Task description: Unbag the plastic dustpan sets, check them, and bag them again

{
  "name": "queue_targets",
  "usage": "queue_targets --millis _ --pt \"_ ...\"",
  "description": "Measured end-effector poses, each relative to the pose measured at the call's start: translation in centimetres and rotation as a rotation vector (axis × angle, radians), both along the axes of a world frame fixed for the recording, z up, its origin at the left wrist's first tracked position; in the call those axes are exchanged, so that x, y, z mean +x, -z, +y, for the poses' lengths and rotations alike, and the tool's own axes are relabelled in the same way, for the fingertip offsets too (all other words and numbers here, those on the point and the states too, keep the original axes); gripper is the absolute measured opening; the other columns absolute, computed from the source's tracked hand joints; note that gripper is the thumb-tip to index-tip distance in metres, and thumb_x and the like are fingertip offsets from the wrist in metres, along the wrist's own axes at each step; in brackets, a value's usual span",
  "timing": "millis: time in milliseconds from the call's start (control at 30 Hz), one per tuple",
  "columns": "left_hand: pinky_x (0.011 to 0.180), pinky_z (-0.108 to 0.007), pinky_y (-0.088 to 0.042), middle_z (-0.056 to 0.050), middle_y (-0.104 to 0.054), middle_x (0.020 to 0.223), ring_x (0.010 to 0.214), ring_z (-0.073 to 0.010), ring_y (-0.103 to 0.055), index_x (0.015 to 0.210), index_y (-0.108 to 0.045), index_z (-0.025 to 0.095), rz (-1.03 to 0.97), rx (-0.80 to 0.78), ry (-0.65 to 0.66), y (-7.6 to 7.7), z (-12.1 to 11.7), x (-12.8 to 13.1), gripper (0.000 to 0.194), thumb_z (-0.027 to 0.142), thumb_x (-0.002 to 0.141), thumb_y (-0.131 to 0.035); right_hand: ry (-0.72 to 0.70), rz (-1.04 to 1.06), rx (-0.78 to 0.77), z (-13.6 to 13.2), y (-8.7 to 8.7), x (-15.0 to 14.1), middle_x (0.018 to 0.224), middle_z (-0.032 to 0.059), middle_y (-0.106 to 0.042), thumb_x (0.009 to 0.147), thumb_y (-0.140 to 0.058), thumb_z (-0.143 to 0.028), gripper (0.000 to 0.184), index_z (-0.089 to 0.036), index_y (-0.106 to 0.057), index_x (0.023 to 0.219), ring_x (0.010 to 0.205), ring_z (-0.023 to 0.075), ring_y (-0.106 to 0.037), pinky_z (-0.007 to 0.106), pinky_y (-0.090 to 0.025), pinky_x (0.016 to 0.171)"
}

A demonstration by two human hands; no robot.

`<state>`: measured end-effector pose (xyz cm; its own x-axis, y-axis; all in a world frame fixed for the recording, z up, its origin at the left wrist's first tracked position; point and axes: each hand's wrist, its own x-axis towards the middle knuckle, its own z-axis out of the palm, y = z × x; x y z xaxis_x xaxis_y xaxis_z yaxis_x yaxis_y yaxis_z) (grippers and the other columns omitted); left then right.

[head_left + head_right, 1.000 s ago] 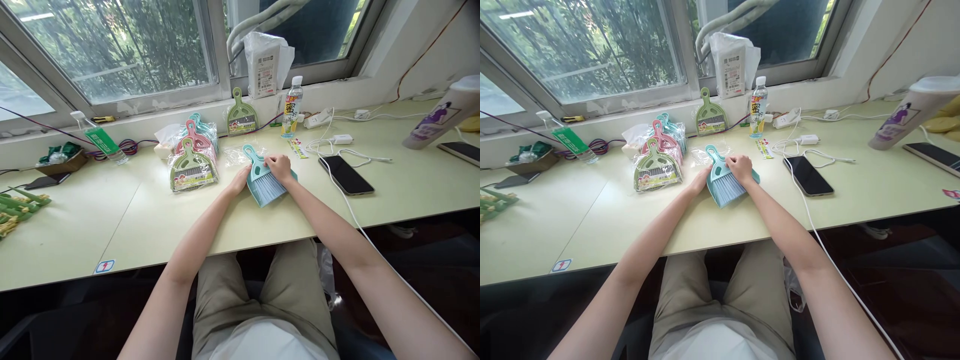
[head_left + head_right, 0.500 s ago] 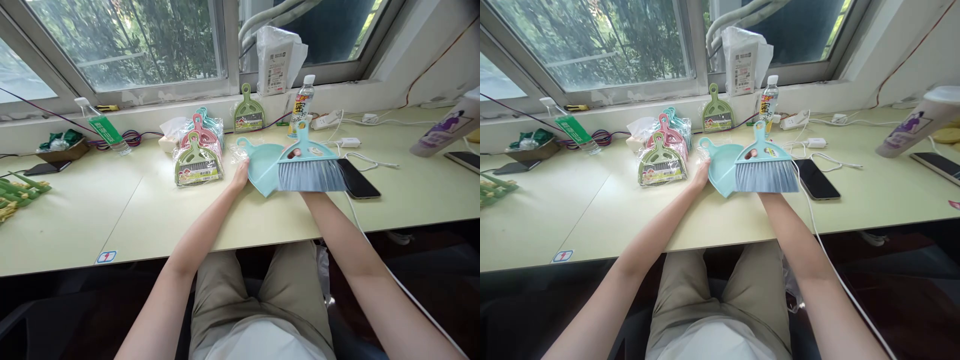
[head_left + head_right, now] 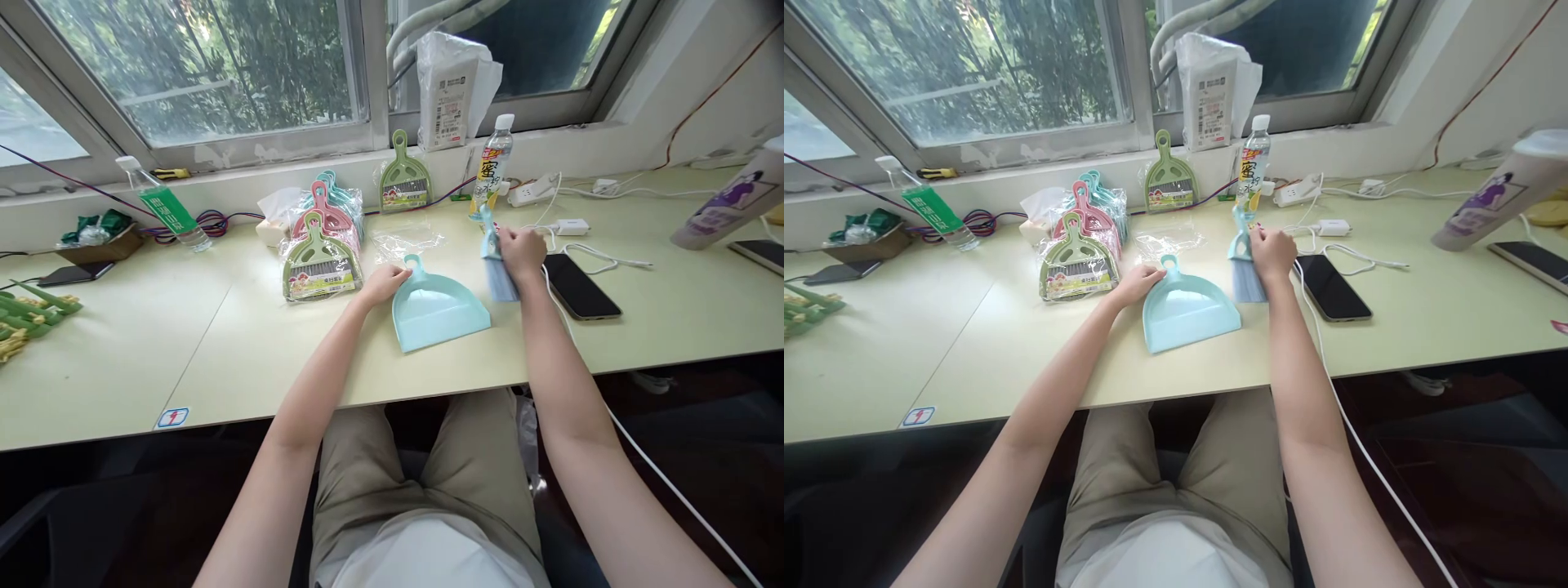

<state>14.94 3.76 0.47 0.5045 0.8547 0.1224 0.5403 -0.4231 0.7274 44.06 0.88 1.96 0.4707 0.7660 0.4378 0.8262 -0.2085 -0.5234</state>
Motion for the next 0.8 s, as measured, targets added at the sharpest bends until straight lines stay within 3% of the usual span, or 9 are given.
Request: queue_targets --millis 67,167,267,400,500,633,700,800 --pt "0.092 -0.037 -0.042 -0.007 -0.063 0.074 0.084 -0.0234 -0.058 0.057 -0.059 0.021 -0.025 0.081 -0.013 0.3 0.2 -0.1 0.047 0.052 0.089 -0.043 0.03 -0.117 -0.056 0.0 0.8 -0.6 0.089 0.0226 -0.068 0.093 -0.044 -0.037 0.041 -0.008 -0.074 0.089 0.098 0.0351 -0.063 0.046 -0.045 0.087" --pt "0.111 -0.038 -0.029 -0.008 -0.069 0.1 0.11 -0.0243 -0.056 0.081 -0.068 0.022 -0.116 0.112 -0.074 1.0 0.6 -0.2 0.038 0.044 0.092 -0.039 -0.007 -0.203 -0.124 -0.1 1.8 -1.1 0.093 0.0242 -0.068 0.092 -0.046 -0.033 0.039 -0.007 -0.074 0.091 0.1 0.0359 -0.063 0.047 -0.044 0.089" --pt "0.117 -0.039 -0.018 -0.01 -0.062 0.129 0.132 -0.0237 -0.046 0.105 -0.066 0.023 -0.189 0.032 -0.186 1.5 0.7 -0.3 0.031 0.043 0.091 -0.046 -0.006 -0.218 -0.159 -0.1 2.2 -1.0 0.095 0.0249 -0.068 0.093 -0.045 -0.032 0.04 -0.006 -0.074 0.093 0.099 0.0357 -0.063 0.047 -0.044 0.089" --pt "0.119 -0.038 -0.014 -0.014 -0.045 0.148 0.145 -0.0252 -0.032 0.128 -0.053 0.021 -0.25 -0.019 -0.274 1.7 0.4 -0.4 0.046 0.046 0.089 -0.054 -0.034 -0.229 -0.192 0.0 2.1 -0.9 0.095 0.0244 -0.068 0.094 -0.043 -0.032 0.041 -0.006 -0.075 0.09 0.095 0.0345 -0.063 0.044 -0.045 0.084" --pt "0.113 -0.038 -0.025 -0.015 -0.053 0.137 0.134 -0.0261 -0.044 0.127 -0.052 0.02 -0.202 0.07 -0.254 1.6 0.1 -0.2 0.047 0.048 0.09 -0.052 -0.088 -0.217 -0.228 -0.1 1.9 -1.2 0.096 0.021 -0.069 0.093 -0.045 -0.032 0.037 -0.011 -0.075 0.086 0.094 0.0317 -0.062 0.042 -0.044 0.083" --pt "0.09 -0.033 -0.041 -0.008 -0.065 0.096 0.095 -0.0234 -0.058 0.086 -0.061 0.021 0.019 0.185 -0.146 1.2 -0.4 0.2 0.03 0.049 0.089 -0.051 -0.132 -0.222 -0.258 -0.2 1.9 -1.4 0.1 0.0155 -0.069 0.089 -0.053 -0.038 0.032 -0.016 -0.074 0.082 0.102 0.0312 -0.057 0.046 -0.038 0.092" --pt "0.076 -0.031 -0.04 -0.005 -0.06 0.074 0.075 -0.0199 -0.054 0.066 -0.055 0.021 0.098 0.202 -0.093 0.9 -0.5 0.3 0.038 0.05 0.089 -0.048 -0.159 -0.225 -0.261 -0.2 2.0 -1.4 0.103 0.0131 -0.068 0.086 -0.057 -0.041 0.029 -0.017 -0.074 0.082 0.107 0.0312 -0.053 0.049 -0.033 0.096" --pt "0.064 -0.03 -0.032 0.0 -0.048 0.057 0.06 -0.0152 -0.045 0.054 -0.049 0.02 0.092 0.204 -0.031 0.6 -0.5 0.1 0.047 0.052 0.089 -0.047 -0.191 -0.213 -0.264 -0.1 2.2 -1.3 0.107 0.0119 -0.065 0.08 -0.064 -0.043 0.027 -0.019 -0.073 0.087 0.11 0.0313 -0.049 0.05 -0.03 0.097"
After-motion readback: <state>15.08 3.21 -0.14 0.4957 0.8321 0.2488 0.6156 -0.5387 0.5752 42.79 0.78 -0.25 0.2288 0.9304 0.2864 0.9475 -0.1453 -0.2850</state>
